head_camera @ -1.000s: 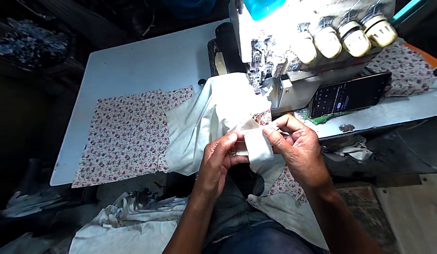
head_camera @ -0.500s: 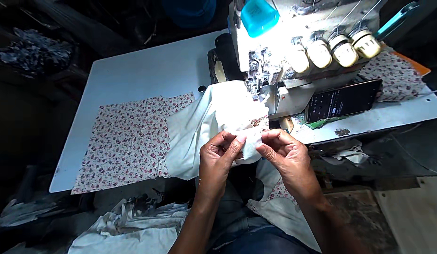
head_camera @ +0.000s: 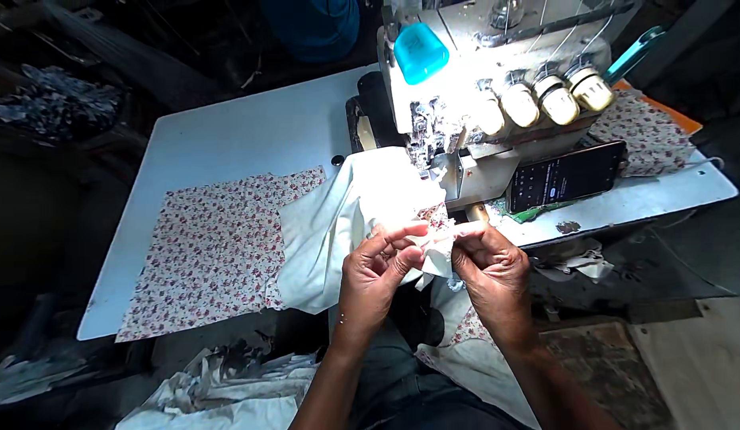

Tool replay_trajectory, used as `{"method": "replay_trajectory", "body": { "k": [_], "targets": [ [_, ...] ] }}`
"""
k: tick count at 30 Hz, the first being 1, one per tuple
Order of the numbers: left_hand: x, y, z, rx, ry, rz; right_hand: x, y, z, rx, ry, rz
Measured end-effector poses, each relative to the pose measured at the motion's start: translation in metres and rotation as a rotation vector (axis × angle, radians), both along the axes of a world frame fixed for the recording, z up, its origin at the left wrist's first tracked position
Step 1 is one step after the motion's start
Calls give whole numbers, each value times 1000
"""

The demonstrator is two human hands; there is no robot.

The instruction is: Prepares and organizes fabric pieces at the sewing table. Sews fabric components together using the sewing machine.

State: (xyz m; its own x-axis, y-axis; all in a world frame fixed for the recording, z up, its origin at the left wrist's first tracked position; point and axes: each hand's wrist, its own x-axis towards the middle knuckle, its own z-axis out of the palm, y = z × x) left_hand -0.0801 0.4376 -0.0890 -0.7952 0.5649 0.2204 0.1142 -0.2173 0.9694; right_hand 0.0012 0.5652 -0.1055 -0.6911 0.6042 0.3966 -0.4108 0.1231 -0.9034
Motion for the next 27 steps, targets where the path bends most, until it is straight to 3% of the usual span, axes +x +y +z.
{"method": "replay_trajectory", "body": {
  "k": [6, 9, 12, 17, 19, 21, 24, 27],
  "targets": [
    [3, -1, 5, -49, 96, -36, -3, 10, -4, 53, 23, 30],
    [-7, -5, 4, -63, 187, -111, 1, 22, 2, -83, 101, 330],
    [-13, -10, 2, 85, 14, -480, 6, 38, 12, -122, 190, 643],
    [-6, -15, -2, 27, -467, -1108, 12, 59, 34, -91, 241, 894],
    [-10, -17, 1, -28, -517, -1123, 14, 66, 34, -53, 242, 966],
    [-17, -20, 5, -43, -349, -1018, 14, 72, 33, -14, 228, 1014],
    [-30, -18, 6, 92, -119, -919, 13, 76, 32, -8, 229, 1076],
    [-43, -16, 13, 160, -118, -903, 11, 80, 32, 16, 241, 1096]
  ]
}}
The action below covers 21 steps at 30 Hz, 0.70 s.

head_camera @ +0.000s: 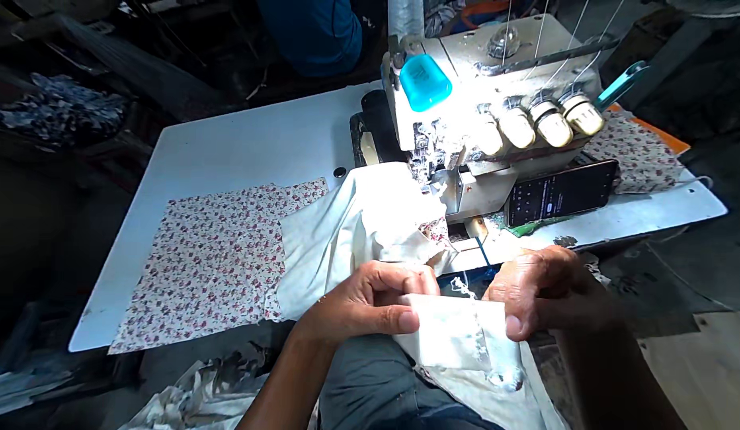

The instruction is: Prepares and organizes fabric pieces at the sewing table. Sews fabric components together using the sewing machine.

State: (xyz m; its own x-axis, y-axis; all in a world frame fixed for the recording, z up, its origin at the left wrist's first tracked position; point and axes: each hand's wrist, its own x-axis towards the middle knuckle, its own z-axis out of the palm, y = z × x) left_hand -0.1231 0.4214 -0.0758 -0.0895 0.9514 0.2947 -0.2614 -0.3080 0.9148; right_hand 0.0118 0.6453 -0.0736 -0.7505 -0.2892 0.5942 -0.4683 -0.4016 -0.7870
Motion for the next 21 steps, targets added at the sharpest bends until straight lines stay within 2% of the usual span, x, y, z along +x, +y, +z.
{"method": "replay_trajectory", "body": {
  "k": [7, 13, 21],
  "targets": [
    [-15, 6, 7, 59, 23, -29, -4, 9, -5, 4, -55, -6],
    [-22, 8, 23, -117, 14, 87, -16, 19, -11, 22, -35, -61],
    [-34, 15, 21, -65, 94, 90, -27, 27, -10, 2, -119, -54]
  ]
}}
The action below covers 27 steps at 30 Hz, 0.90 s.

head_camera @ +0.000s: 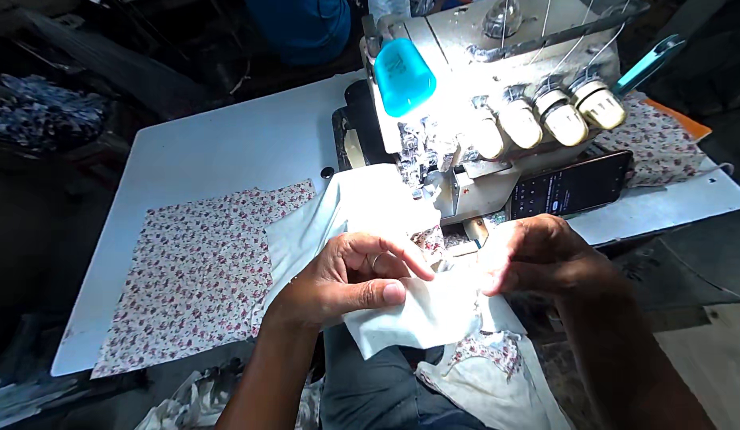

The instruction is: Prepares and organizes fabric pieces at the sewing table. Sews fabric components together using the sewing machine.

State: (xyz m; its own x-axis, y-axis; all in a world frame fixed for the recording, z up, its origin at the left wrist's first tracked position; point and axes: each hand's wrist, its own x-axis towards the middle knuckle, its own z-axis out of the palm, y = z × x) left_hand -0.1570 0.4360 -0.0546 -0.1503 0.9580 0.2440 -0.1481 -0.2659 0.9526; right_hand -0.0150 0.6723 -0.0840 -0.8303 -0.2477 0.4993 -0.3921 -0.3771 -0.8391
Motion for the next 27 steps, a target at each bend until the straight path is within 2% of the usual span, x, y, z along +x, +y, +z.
{"method": "replay_trajectory", "body": {
  "k": [7, 12, 16, 21, 27],
  "targets": [
    [2, 6, 2, 55, -53, 108, -5, -5, -14, -60, -14, 63],
    [-5, 7, -7, 32, -142, -33, -7, -1, -11, -51, -4, -32],
    [-14, 1, -6, -2, -75, -100, -9, 2, -7, -26, -24, -44],
    [-21, -7, -3, 30, -82, -42, -8, 6, -6, 11, -19, -40],
    [-22, -6, -2, -58, 88, -64, -10, 8, -7, 82, 33, -30]
  ]
}}
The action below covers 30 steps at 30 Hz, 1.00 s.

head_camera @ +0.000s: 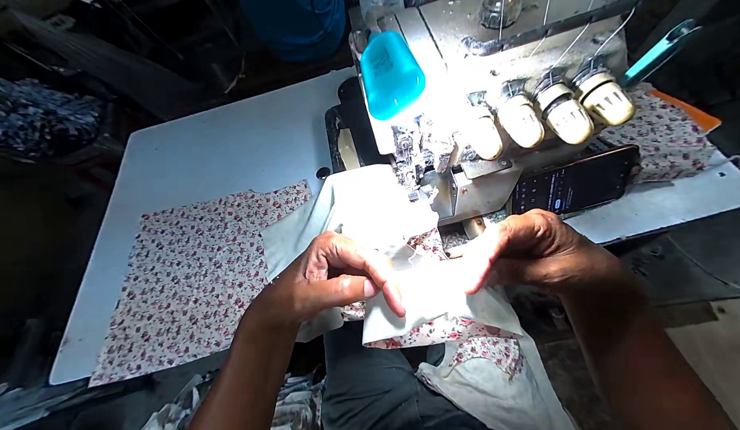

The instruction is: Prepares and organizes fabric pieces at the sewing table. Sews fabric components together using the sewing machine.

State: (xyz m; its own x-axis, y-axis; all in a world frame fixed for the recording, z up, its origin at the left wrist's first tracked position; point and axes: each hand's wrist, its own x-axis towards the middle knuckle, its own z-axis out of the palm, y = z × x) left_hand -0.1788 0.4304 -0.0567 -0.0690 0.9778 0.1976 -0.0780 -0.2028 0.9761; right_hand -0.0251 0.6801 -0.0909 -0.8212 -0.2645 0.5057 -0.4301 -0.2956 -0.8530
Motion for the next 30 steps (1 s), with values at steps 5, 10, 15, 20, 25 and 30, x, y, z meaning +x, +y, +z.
{"method": "replay_trajectory", "body": {
  "k": [5, 10, 15, 20, 25, 30],
  "targets": [
    [-1, 1, 6, -41, 66, 23, 1, 3, 1, 23, 11, -29],
    [-2, 3, 19, -93, 394, 184, 3, 7, 7, 81, -47, -92],
    [-1, 9, 30, -250, 949, 470, 1, 0, 17, 256, -222, -372],
    [-2, 15, 31, -267, 1124, 502, -5, -13, 9, 323, -191, -476],
    [-3, 18, 26, -278, 1245, 483, -7, -24, 3, 430, -179, -597],
    [-1, 19, 22, -310, 1358, 480, -8, -34, -5, 458, -229, -678]
  ]
}}
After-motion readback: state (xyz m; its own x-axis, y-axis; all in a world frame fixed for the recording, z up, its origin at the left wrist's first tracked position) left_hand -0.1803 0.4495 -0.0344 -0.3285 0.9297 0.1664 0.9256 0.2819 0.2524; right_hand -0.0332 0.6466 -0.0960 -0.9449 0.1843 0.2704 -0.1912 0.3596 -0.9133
